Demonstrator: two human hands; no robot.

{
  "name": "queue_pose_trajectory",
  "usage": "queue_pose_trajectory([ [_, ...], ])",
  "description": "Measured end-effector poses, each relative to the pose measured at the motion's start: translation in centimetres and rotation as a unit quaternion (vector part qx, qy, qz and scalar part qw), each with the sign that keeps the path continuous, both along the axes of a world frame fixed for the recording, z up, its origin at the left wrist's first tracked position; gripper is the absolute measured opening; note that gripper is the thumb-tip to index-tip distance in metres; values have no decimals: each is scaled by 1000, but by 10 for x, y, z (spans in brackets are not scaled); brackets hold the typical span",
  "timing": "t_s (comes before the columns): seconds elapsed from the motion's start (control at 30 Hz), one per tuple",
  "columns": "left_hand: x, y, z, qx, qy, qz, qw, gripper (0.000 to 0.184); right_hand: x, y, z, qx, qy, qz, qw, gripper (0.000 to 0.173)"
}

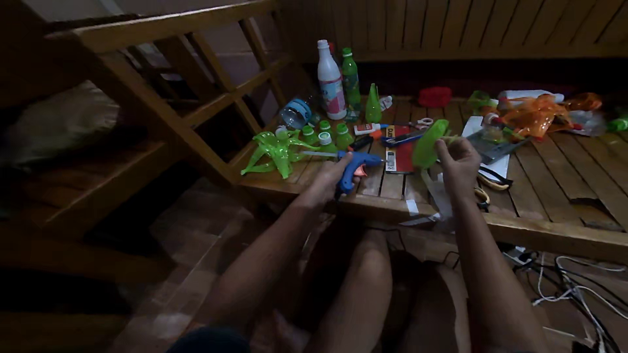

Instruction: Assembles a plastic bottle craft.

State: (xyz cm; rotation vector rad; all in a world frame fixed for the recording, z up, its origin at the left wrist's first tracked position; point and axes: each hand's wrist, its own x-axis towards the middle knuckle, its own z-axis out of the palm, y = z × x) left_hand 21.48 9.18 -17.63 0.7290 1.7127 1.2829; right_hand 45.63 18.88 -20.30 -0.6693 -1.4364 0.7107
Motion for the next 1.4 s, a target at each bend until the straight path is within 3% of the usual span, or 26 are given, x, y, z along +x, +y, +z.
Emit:
queue_pose_trajectory([
  [0.1, -8, -3, 1, -5, 54, -48, 997, 47, -1, 0, 0, -24, -3, 38, 999, 13],
  [0.2, -3, -33, 12, 33, 229, -96, 968, 39, -1, 0, 0, -33, -16, 51, 998, 13],
  [0.27, 14, -50, 16, 106, 340, -101, 929, 40, -1, 0, 0, -31, -23, 55, 998, 12],
  [0.37, 54, -38, 17, 250, 392, -127, 876, 31, -2, -1, 0, -29, -36, 68, 997, 14],
  [0.43, 78, -9, 15, 303, 364, -140, 870, 30, -1, -2, 0, -27, -48, 64, 996, 14],
  [0.53, 103, 16, 23, 267, 298, -146, 905, 32, 0, -6, 2, -27, -42, 56, 997, 13],
  [0.67, 119, 14, 39, 218, 250, -173, 927, 29, 9, -22, 18, -55, -53, 61, 995, 11],
  [1.07, 102, -18, -5, 299, 93, -130, 941, 22, 8, -70, 17, -116, -85, 80, 986, 9],
  [1.23, 98, -15, -10, 314, 89, -117, 938, 17, 5, -77, 17, -117, -80, 85, 986, 15],
  [1.4, 97, -16, -13, 327, 86, -99, 936, 15, 7, -75, 10, -100, -82, 90, 988, 11],
])
